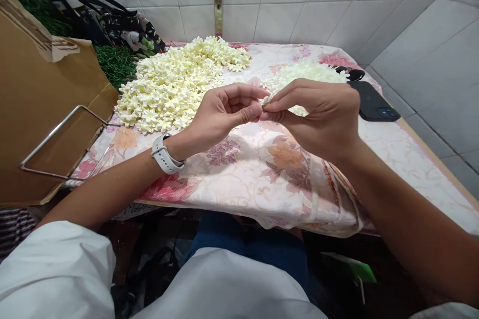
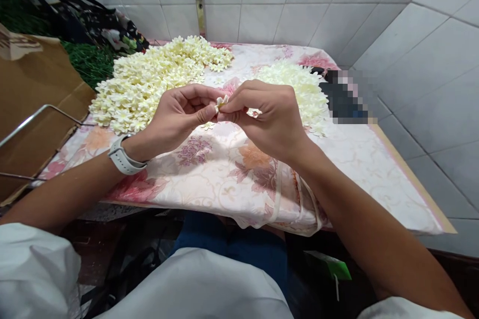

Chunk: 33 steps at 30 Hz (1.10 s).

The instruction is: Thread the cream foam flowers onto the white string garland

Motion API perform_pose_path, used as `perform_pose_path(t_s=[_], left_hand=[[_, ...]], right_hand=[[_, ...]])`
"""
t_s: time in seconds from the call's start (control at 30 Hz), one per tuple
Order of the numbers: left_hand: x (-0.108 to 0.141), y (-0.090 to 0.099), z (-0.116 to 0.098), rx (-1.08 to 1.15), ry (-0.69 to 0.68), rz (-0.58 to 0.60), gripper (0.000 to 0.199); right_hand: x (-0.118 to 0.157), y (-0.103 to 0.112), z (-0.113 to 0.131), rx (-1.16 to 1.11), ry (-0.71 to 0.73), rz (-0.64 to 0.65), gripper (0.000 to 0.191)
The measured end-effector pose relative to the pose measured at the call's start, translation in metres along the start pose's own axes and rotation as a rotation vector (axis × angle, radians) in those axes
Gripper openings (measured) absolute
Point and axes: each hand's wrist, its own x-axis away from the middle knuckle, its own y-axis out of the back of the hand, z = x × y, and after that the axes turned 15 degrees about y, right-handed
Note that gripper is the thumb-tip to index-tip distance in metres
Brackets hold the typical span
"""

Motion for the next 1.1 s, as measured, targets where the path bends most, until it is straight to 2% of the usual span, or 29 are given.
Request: perform_pose_path(t_s=[0.17, 0.37, 0.47, 0.6, 0.7, 0.77, 0.9, 1.0, 1.1], left_hand=[[0.000, 0.001, 0.000, -0.016, -0.010, 0.000, 0.026], [0.000, 0.001, -0.001, -0.071, -0.008, -0.009, 0.035], [0.000, 0.000, -0.003, -0.080, -0.020, -0.045, 0.040], [0.001, -0.005, -0.004, -0.080, -0.038, -0.092, 0.050], [0.002, -0.010, -0.003, -0.104, -0.100, -0.124, 0.056], [0.003, -0.011, -0.001, -0.155, -0.154, -0.156, 0.053], [0.004, -0.009, 0.001, -0.237, -0.200, -0.167, 0.035], [0.002, -0.005, 0.000, -0.223, -0.171, -0.166, 0.029], [-0.001, -0.003, -0.001, -0.131, -0.111, -0.165, 0.029]], right_hand=[[-0.002, 0.000, 0.004, -0.093, -0.101, -0.044, 0.024], [0.001, -0.003, -0.002, -0.135, -0.165, -0.060, 0.013], [0.003, -0.008, -0.003, -0.158, -0.230, -0.085, 0.024], [0.006, -0.015, -0.002, -0.086, -0.159, -0.114, 0.027], [0.007, -0.017, 0.000, -0.041, -0.138, -0.113, 0.025], [0.006, -0.017, 0.002, -0.061, -0.171, -0.093, 0.027], [0.005, -0.015, -0.002, -0.150, -0.244, -0.084, 0.035], [0.006, -0.012, -0.015, -0.190, -0.267, -0.153, 0.040], [0.005, -0.002, -0.028, -0.032, -0.270, -0.255, 0.045]])
